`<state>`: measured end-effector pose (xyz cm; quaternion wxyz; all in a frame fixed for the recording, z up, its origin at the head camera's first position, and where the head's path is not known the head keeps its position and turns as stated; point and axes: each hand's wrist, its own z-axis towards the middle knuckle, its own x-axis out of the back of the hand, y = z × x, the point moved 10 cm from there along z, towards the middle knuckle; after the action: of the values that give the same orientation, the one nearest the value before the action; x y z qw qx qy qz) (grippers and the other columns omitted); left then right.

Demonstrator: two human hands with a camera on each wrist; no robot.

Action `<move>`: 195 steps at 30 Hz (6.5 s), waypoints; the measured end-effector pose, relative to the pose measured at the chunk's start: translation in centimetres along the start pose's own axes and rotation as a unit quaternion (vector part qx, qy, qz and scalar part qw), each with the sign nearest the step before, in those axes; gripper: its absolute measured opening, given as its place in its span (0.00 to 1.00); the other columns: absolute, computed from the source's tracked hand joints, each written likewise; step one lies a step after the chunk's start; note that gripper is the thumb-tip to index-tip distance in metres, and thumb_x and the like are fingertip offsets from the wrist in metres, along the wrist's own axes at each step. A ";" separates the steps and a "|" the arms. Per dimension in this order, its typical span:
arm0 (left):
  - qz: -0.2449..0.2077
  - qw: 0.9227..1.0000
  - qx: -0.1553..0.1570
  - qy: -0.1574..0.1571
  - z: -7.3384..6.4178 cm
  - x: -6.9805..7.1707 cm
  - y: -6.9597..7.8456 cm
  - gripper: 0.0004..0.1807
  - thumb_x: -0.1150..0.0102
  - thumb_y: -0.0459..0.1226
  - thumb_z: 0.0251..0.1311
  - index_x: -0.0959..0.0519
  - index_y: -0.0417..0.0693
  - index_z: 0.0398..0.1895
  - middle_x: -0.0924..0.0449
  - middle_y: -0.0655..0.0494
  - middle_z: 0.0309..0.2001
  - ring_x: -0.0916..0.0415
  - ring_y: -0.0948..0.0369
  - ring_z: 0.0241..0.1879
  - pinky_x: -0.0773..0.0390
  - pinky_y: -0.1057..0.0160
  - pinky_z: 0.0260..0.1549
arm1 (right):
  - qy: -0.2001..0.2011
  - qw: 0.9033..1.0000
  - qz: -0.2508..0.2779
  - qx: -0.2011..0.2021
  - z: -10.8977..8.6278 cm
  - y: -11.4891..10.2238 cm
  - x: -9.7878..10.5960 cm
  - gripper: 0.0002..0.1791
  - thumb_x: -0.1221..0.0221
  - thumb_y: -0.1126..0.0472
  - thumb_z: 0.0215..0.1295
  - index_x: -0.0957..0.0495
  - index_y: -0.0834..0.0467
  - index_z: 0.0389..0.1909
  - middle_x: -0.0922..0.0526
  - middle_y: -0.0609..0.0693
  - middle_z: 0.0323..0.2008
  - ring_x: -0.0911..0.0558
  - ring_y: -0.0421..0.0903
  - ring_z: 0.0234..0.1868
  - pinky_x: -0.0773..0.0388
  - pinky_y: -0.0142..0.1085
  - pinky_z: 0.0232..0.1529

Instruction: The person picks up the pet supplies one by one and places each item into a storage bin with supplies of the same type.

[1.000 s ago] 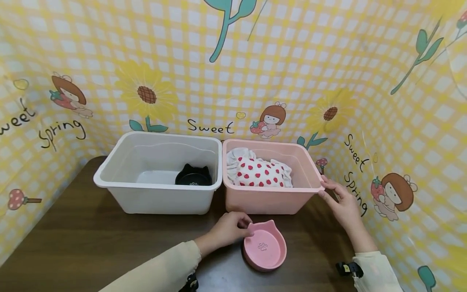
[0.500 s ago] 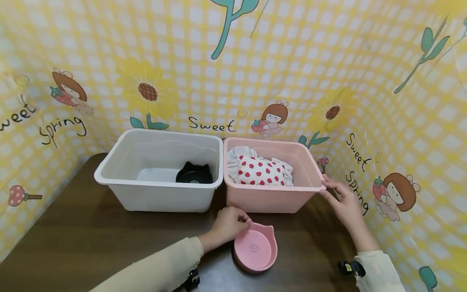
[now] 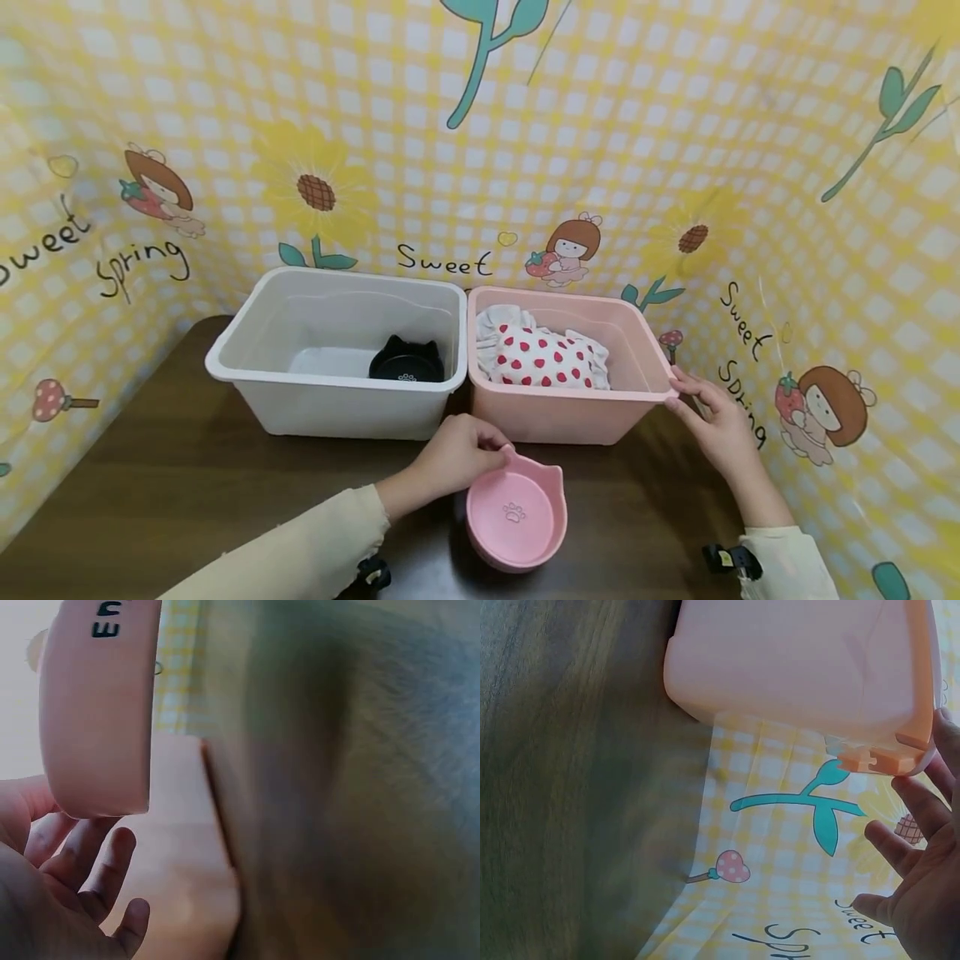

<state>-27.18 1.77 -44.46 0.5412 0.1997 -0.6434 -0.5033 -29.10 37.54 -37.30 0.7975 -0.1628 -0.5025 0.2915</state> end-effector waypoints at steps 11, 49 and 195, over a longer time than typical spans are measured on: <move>-0.021 0.999 0.023 0.014 -1.7 4.0 3.0 0.03 0.28 0.41 0.62 0.09 0.60 0.36 0.12 0.67 0.32 0.18 0.62 0.36 0.16 0.63 0.33 | -0.006 1.000 -0.013 0.006 0.4 0.1 -0.4 0.18 0.34 0.53 0.70 0.16 0.52 0.57 0.21 0.49 0.66 0.26 0.38 0.65 0.36 0.18 0.55; 0.055 0.993 0.039 0.100 -1.7 20.8 8.4 0.11 0.29 0.45 0.62 0.10 0.53 0.44 0.10 0.56 0.41 0.18 0.58 0.45 0.19 0.62 0.40 | -0.009 1.000 -0.011 -0.010 0.2 0.6 0.2 0.20 0.35 0.50 0.70 0.17 0.54 0.59 0.22 0.50 0.67 0.26 0.54 0.69 0.27 0.40 0.65; 0.093 0.970 0.055 0.217 -13.7 35.7 -5.6 0.21 0.35 0.43 0.69 0.20 0.46 0.61 0.16 0.81 0.49 0.21 0.77 0.44 0.23 0.76 0.34 | 0.066 0.997 0.030 -0.032 -1.8 0.2 1.3 0.14 0.32 0.54 0.68 0.13 0.51 0.52 0.14 0.50 0.57 0.26 0.19 0.57 0.35 0.14 0.56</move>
<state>-28.39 -35.07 -32.88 0.7004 0.2727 -0.5531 -0.3594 -27.13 38.57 -37.24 0.8140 -0.2224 -0.4531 0.2876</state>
